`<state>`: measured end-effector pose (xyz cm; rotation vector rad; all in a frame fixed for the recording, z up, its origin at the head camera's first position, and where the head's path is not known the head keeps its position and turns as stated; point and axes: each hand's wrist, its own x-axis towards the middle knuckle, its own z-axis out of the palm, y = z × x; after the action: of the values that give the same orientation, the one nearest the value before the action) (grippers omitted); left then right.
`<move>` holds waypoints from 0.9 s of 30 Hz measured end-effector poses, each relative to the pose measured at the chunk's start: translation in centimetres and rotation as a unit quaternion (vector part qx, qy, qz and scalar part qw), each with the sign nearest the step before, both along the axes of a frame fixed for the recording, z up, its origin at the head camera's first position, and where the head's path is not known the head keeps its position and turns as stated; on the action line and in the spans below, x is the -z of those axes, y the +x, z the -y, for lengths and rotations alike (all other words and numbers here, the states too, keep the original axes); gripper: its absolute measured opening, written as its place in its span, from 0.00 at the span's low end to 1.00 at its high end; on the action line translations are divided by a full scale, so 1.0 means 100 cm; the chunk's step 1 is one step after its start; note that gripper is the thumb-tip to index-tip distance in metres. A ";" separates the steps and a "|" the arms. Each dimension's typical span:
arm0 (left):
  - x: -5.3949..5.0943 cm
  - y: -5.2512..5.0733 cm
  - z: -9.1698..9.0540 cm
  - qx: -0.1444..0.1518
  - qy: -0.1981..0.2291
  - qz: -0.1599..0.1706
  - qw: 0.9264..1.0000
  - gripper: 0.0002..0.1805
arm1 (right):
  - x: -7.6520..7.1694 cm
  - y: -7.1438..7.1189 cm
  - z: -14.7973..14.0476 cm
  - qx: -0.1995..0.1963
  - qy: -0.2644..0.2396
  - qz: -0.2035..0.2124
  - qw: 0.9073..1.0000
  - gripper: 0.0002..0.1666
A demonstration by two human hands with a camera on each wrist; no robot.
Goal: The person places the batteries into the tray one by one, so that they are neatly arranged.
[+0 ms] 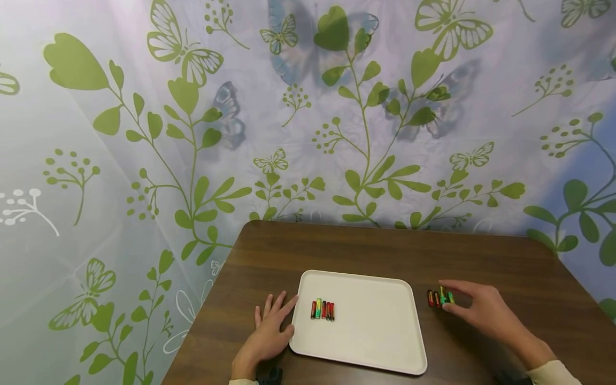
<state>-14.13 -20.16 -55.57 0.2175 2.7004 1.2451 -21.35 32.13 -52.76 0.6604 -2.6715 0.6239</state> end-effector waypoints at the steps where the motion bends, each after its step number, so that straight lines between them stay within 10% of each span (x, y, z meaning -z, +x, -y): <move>1: 0.000 0.000 0.000 0.000 0.001 0.000 1.000 0.39 | -0.002 0.000 0.005 -0.001 -0.004 -0.001 1.000 0.33; 27: 0.002 0.002 0.000 0.002 0.005 -0.008 1.000 0.39 | 0.011 0.007 0.148 -0.036 -0.139 0.020 0.990 0.33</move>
<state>-13.97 -20.13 -55.75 0.2362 2.7059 1.2619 -20.63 17.32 -53.89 0.6715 -2.5378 1.0150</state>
